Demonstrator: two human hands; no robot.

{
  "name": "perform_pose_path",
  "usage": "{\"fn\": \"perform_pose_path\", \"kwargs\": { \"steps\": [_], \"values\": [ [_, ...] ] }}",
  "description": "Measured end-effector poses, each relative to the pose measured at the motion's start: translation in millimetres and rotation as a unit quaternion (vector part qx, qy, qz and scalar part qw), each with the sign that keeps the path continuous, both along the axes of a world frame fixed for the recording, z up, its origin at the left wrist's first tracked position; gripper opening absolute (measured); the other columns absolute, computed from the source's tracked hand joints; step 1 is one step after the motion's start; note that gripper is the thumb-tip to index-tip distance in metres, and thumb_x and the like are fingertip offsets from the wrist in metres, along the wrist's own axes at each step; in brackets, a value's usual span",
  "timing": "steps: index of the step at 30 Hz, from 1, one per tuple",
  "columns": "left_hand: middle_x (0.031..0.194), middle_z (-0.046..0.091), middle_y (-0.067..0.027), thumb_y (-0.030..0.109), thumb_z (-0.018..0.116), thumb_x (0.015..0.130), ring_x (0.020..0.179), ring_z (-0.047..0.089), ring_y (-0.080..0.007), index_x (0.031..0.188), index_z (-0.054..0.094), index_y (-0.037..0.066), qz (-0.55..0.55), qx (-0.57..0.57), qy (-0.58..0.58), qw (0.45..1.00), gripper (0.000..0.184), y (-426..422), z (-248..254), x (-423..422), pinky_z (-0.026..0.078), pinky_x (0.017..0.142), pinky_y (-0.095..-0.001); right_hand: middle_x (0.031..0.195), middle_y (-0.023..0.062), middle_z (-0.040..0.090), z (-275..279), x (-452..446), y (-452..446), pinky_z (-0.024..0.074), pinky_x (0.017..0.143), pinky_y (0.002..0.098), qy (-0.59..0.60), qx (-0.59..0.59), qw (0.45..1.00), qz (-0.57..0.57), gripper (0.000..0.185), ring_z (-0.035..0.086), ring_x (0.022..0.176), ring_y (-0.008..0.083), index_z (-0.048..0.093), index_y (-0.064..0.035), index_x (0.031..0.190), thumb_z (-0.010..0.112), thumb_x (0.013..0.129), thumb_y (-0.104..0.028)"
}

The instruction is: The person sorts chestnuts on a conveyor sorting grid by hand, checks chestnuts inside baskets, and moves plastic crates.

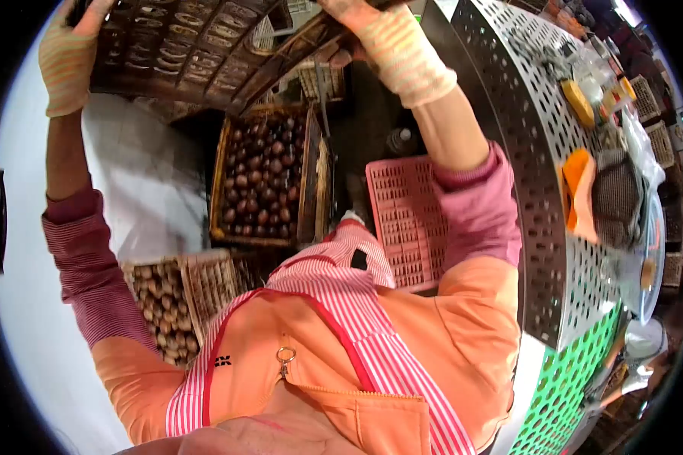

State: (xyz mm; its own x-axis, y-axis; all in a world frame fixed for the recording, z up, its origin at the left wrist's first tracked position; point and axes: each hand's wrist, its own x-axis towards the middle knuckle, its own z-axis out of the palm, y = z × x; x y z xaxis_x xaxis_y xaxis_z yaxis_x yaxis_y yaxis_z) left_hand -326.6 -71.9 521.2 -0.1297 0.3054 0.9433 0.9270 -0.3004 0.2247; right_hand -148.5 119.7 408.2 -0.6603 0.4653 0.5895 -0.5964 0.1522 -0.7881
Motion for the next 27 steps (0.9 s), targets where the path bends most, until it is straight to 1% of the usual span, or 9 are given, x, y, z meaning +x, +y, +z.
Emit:
{"fn": "perform_pose_path", "kwargs": {
  "steps": [4,5,8,12,14,15,18,24,27],
  "values": [
    [0.078,0.066,-0.0055,0.012,0.071,0.077,0.070,0.059,-0.0128,0.091,0.066,-0.001,0.007,-0.095,0.055,0.994,0.020,125.5,46.8,-33.8,0.049,0.065,-0.0282,0.102,0.0053,0.064,0.0,-48.4,122.1,0.0555,0.053,0.0325,0.025,-0.095,0.995,-0.031,0.070,0.066,0.074,0.0156,0.047,-0.0097,0.128,0.077,0.078,-0.048],
    [0.079,0.066,-0.0064,0.011,0.073,0.076,0.071,0.059,-0.0146,0.091,0.067,-0.001,0.004,-0.109,0.087,0.990,0.021,163.4,55.9,-56.0,0.050,0.066,-0.0304,0.106,0.0055,0.064,-7.3,-65.9,152.5,0.0616,0.074,0.0347,0.031,-0.127,0.988,-0.079,0.040,0.064,0.095,0.0214,0.060,-0.0102,0.117,0.076,0.083,-0.024],
    [0.079,0.064,-0.0105,0.013,0.077,0.071,0.073,0.060,-0.0230,0.089,0.067,0.002,0.133,-0.179,0.256,0.941,0.024,261.1,66.2,-94.4,0.049,0.067,-0.0352,0.112,0.0134,0.062,-42.9,-120.1,258.0,0.0621,0.078,0.0379,0.061,-0.297,0.953,0.004,0.036,0.067,0.092,0.0286,0.057,0.0015,0.115,0.069,0.085,-0.014],
    [0.080,0.061,-0.0143,0.021,0.079,0.073,0.076,0.061,-0.0281,0.085,0.065,0.003,0.107,-0.300,0.340,0.885,0.026,373.2,37.6,-156.4,0.049,0.069,-0.0404,0.101,0.0185,0.066,-103.7,-180.9,332.3,0.0633,0.074,0.0360,0.050,-0.549,0.834,0.023,0.026,0.067,0.090,0.0316,0.058,0.0040,0.106,0.060,0.083,-0.006],
    [0.084,0.062,-0.0048,0.029,0.078,0.079,0.074,0.059,-0.0226,0.096,0.066,0.008,0.045,-0.224,0.454,0.861,0.029,430.0,-3.8,-219.0,0.048,0.069,-0.0350,0.105,0.0165,0.066,-158.9,-218.0,356.3,0.0621,0.078,0.0384,0.046,-0.585,0.800,0.124,0.029,0.067,0.093,0.0307,0.058,0.0020,0.108,0.059,0.080,-0.002],
    [0.084,0.057,-0.0092,0.034,0.074,0.077,0.078,0.057,-0.0305,0.093,0.063,0.006,0.053,-0.276,0.428,0.859,0.034,444.8,-21.5,-225.9,0.048,0.071,-0.0381,0.106,0.0153,0.066,-186.6,-239.2,361.1,0.0616,0.078,0.0402,0.054,-0.619,0.772,0.134,0.030,0.067,0.092,0.0304,0.059,0.0005,0.109,0.059,0.079,0.000],
    [0.087,0.057,-0.0085,0.031,0.073,0.079,0.083,0.057,-0.0301,0.096,0.060,0.008,0.110,-0.379,0.396,0.829,0.031,488.6,-78.8,-258.3,0.050,0.074,-0.0389,0.107,0.0152,0.065,-235.6,-288.2,366.0,0.0607,0.080,0.0413,0.006,-0.683,0.730,0.036,0.031,0.066,0.095,0.0318,0.059,-0.0007,0.109,0.059,0.078,0.002],
    [0.092,0.058,-0.0082,0.028,0.072,0.080,0.089,0.057,-0.0295,0.096,0.060,0.009,0.117,-0.429,0.360,0.820,0.028,553.1,-170.9,-330.8,0.049,0.079,-0.0399,0.110,0.0163,0.062,-337.7,-362.3,415.5,0.0527,0.094,0.0425,-0.009,-0.704,0.706,0.076,0.022,0.062,0.101,0.0318,0.058,0.0024,0.104,0.059,0.085,-0.008],
    [0.098,0.059,-0.0096,0.021,0.072,0.081,0.095,0.056,-0.0320,0.102,0.060,0.010,0.179,-0.481,0.288,0.808,0.027,587.8,-197.0,-362.3,0.047,0.082,-0.0425,0.126,0.0196,0.047,-374.4,-410.6,451.1,0.0548,0.091,0.0407,0.022,-0.735,0.674,0.073,0.031,0.058,0.102,0.0316,0.049,0.0044,0.115,0.056,0.087,-0.006]
  ]
}}
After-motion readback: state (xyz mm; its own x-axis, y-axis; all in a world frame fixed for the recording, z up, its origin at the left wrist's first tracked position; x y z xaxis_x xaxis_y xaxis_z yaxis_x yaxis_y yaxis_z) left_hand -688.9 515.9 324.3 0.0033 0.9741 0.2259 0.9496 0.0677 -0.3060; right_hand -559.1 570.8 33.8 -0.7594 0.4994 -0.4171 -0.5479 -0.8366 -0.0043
